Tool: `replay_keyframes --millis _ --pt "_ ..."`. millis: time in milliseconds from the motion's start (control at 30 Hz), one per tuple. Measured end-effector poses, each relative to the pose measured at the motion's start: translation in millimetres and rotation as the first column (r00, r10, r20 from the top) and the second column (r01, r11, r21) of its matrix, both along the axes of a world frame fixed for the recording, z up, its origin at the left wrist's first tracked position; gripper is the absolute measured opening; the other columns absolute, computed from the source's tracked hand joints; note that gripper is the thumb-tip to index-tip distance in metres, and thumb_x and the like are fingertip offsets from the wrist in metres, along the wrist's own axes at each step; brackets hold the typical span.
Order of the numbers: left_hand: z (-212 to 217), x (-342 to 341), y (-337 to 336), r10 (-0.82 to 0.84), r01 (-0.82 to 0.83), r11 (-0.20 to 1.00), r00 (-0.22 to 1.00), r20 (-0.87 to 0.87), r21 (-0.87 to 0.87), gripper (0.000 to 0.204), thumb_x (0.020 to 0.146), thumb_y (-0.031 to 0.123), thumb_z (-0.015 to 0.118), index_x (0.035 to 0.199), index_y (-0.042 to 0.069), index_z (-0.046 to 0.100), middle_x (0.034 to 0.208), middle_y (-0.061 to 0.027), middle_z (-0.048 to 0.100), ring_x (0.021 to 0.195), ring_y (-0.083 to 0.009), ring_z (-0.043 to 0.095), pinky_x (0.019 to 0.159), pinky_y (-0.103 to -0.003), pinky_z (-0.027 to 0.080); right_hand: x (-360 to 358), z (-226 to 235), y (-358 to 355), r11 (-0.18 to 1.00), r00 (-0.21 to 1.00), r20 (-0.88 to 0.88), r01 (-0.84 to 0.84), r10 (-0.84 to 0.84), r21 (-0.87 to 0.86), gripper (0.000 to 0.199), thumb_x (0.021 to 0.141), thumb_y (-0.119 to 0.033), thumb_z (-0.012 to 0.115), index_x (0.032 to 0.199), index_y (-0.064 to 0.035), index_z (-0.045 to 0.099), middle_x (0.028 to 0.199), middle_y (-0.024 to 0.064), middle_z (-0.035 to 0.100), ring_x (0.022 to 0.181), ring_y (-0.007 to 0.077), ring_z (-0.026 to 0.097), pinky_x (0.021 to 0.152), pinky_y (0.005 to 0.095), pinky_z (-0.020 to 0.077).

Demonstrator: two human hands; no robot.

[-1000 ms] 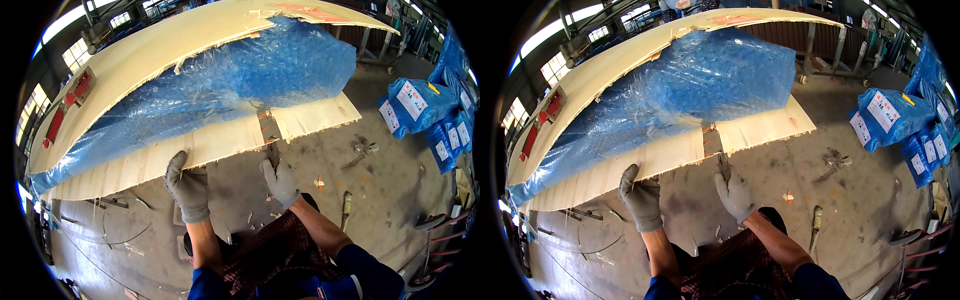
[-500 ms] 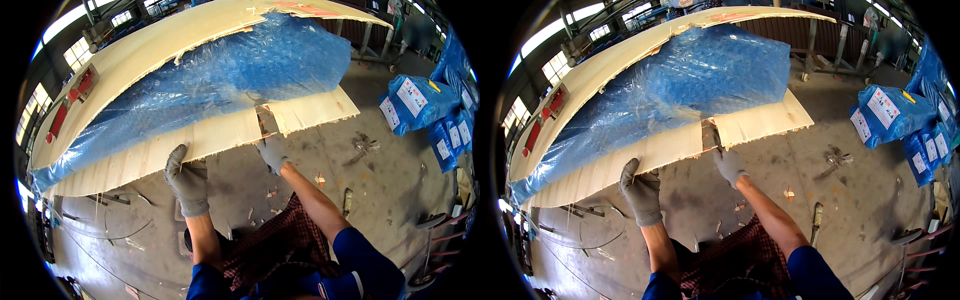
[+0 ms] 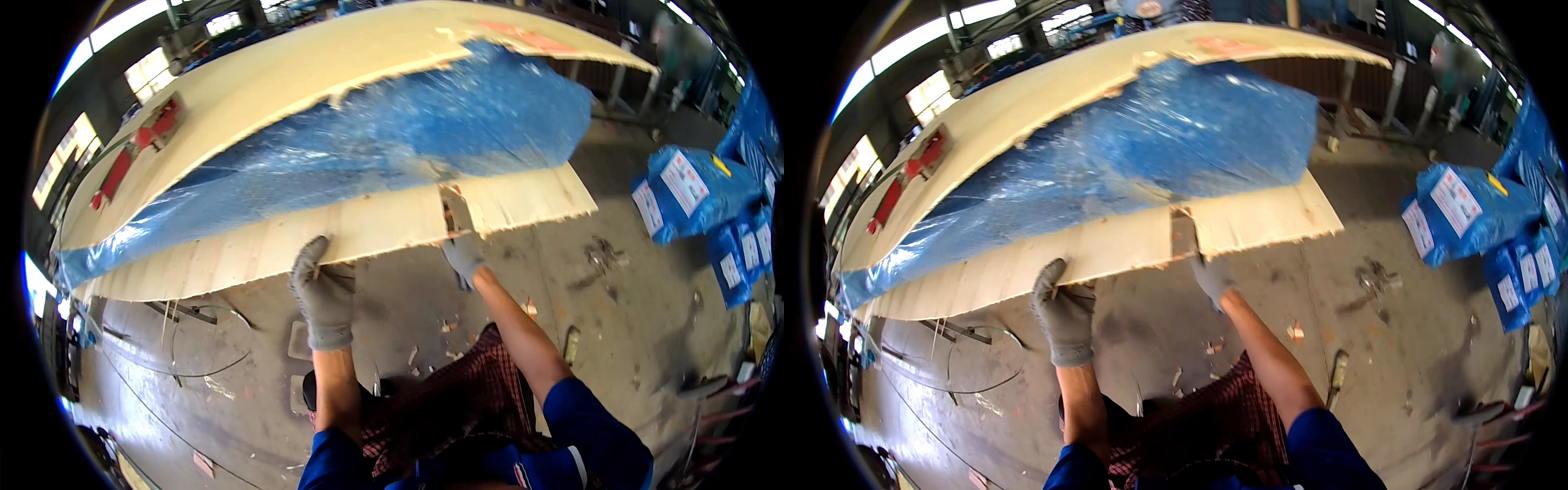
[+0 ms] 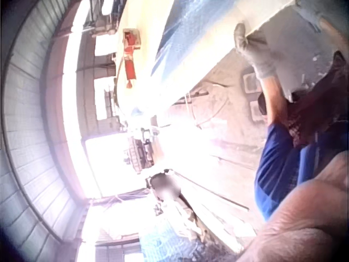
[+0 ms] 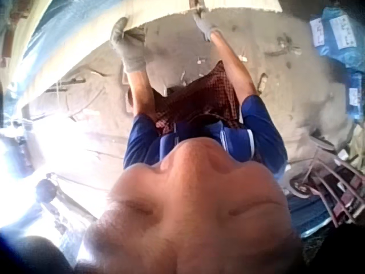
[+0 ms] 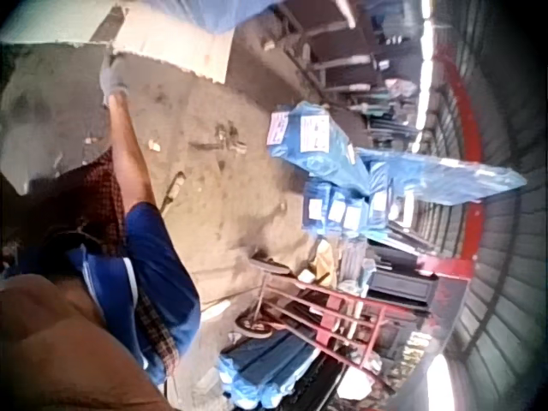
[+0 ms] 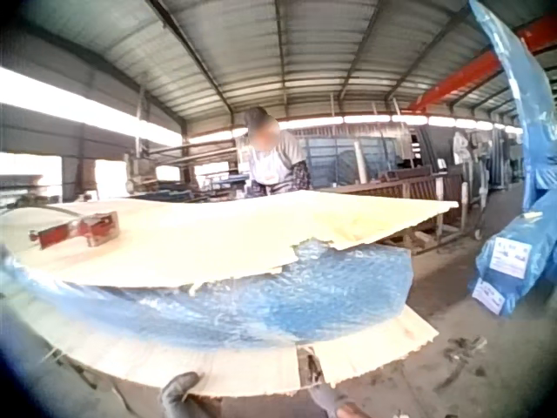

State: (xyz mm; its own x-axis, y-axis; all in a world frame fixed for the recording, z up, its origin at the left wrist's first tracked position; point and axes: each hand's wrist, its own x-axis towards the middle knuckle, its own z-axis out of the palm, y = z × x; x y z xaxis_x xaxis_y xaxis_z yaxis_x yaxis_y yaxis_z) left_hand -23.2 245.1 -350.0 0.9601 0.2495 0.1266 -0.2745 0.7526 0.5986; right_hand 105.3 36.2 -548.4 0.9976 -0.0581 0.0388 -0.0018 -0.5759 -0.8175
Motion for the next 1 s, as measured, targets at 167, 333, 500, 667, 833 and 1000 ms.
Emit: replay_keyframes --millis 167,333,500,667,833,1000 --pt "-20 20 -6 -0.019 0.022 0.999 0.998 -0.057 0.04 0.012 0.084 0.015 0.057 0.09 0.007 0.064 0.083 -0.0058 0.065 0.071 -0.0155 0.062 0.059 -0.026 0.049 9 -176 -102 0.993 0.977 -0.176 0.119 -0.121 -0.023 0.062 0.092 -0.053 0.039 0.106 0.0031 0.061 0.101 0.0265 0.062 0.092 0.0411 0.061 0.075 0.0465 0.0467" --pt "5 11 -15 0.028 -0.028 0.999 0.999 0.014 -0.029 0.014 0.088 0.018 0.053 0.085 0.009 0.063 0.072 -0.0021 0.061 0.052 -0.008 0.051 0.046 -0.02 0.037 23 -174 -166 0.973 0.968 -0.244 0.006 0.052 0.232 0.017 0.085 -0.026 0.06 0.087 -0.0105 0.057 0.071 -0.0024 0.054 0.06 0.0096 0.049 0.051 0.0259 0.0413" --pt "-1 4 -1 -0.068 0.064 0.997 0.992 0.105 0.041 0.017 0.09 0.016 0.05 0.087 0.004 0.062 0.081 -0.0042 0.062 0.064 -0.0091 0.055 0.058 -0.024 0.044 -22 -6 -182 0.907 0.744 0.529 0.268 -0.408 0.324 0.035 0.093 -0.03 0.051 0.111 -0.0006 0.055 0.106 0.0092 0.058 0.097 0.0206 0.053 0.084 0.0335 0.0437" --pt "-15 28 0 -0.16 0.14 0.971 0.983 0.091 0.195 0.018 0.089 0.015 0.05 0.093 0.002 0.061 0.094 -0.0086 0.064 0.088 -0.0187 0.062 0.078 -0.035 0.05 -156 190 -121 0.937 0.277 0.896 0.06 -0.346 0.343 0.047 0.099 -0.027 0.034 0.13 0.0086 0.041 0.129 0.0207 0.048 0.121 0.0291 0.047 0.104 0.0383 0.0371" --pt "-6 27 -7 -0.15 0.154 0.988 0.964 0.221 0.003 0.018 0.089 0.015 0.05 0.095 0.001 0.061 0.097 -0.0089 0.064 0.092 -0.0201 0.062 0.084 -0.035 0.05 -175 214 -105 0.966 0.465 0.885 0.212 0.035 -0.149 0.041 0.095 -0.018 0.045 0.129 0.0051 0.044 0.13 0.0178 0.05 0.119 0.0276 0.049 0.103 0.0389 0.0357" --pt "-7 26 -7 -0.168 0.177 0.984 0.96 0.225 -0.021 0.019 0.089 0.015 0.05 0.096 0.001 0.061 0.098 -0.009 0.064 0.094 -0.0203 0.062 0.085 -0.034 0.049 -173 221 -110 0.712 0.479 0.828 0.47 0.292 -0.523 0.037 0.088 -0.012 0.058 0.123 0.0007 0.053 0.122 0.0129 0.057 0.117 0.0274 0.051 0.101 0.0384 0.0371"
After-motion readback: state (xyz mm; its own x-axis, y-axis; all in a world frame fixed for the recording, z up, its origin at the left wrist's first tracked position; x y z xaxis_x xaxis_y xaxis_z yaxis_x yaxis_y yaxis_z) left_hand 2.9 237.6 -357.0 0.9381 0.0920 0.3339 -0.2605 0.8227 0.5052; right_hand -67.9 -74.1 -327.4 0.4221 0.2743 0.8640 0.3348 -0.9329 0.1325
